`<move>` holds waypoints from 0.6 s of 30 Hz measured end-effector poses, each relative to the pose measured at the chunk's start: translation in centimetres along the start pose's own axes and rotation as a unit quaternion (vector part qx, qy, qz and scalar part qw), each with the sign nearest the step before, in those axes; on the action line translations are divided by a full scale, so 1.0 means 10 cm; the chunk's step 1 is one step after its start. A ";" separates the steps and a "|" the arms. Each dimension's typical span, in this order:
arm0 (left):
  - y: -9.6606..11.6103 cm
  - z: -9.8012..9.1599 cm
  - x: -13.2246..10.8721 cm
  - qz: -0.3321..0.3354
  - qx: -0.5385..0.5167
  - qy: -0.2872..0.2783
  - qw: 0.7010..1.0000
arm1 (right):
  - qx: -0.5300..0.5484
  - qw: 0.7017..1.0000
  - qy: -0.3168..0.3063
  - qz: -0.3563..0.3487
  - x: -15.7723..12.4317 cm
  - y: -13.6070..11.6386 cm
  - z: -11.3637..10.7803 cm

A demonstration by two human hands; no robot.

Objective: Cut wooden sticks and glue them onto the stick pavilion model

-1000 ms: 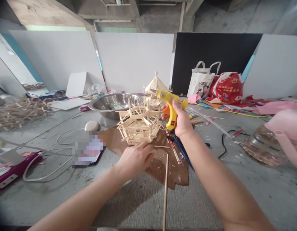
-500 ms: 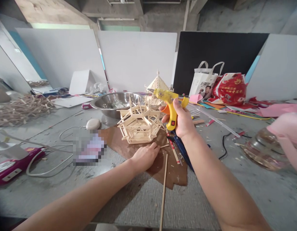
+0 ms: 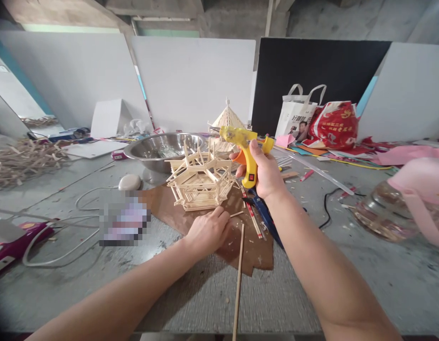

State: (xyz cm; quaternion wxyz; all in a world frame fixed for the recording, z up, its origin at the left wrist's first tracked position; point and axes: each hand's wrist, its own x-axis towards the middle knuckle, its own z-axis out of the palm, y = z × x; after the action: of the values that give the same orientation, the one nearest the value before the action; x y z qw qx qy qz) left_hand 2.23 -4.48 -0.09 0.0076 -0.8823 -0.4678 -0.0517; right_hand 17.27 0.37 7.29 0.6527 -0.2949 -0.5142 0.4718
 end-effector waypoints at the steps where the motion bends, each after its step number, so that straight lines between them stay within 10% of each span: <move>1: 0.04 -0.02 -0.03 0.015 -0.006 0.000 1.000 | 0.000 1.000 -0.001 -0.001 0.00 0.00 0.00; 8: 0.24 0.05 -0.16 0.079 -0.002 -0.056 0.995 | -0.006 1.000 0.001 -0.005 0.00 0.00 0.00; 18: -0.10 -0.01 0.02 0.019 0.023 -0.046 0.999 | -0.008 1.000 0.004 -0.013 0.01 0.00 -0.02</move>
State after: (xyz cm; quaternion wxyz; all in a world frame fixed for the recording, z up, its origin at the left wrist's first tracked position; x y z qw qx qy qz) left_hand 1.45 -3.75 0.01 0.0076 -0.8918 -0.4523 -0.0005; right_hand 17.41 0.52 7.27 0.6582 -0.2958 -0.5192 0.4579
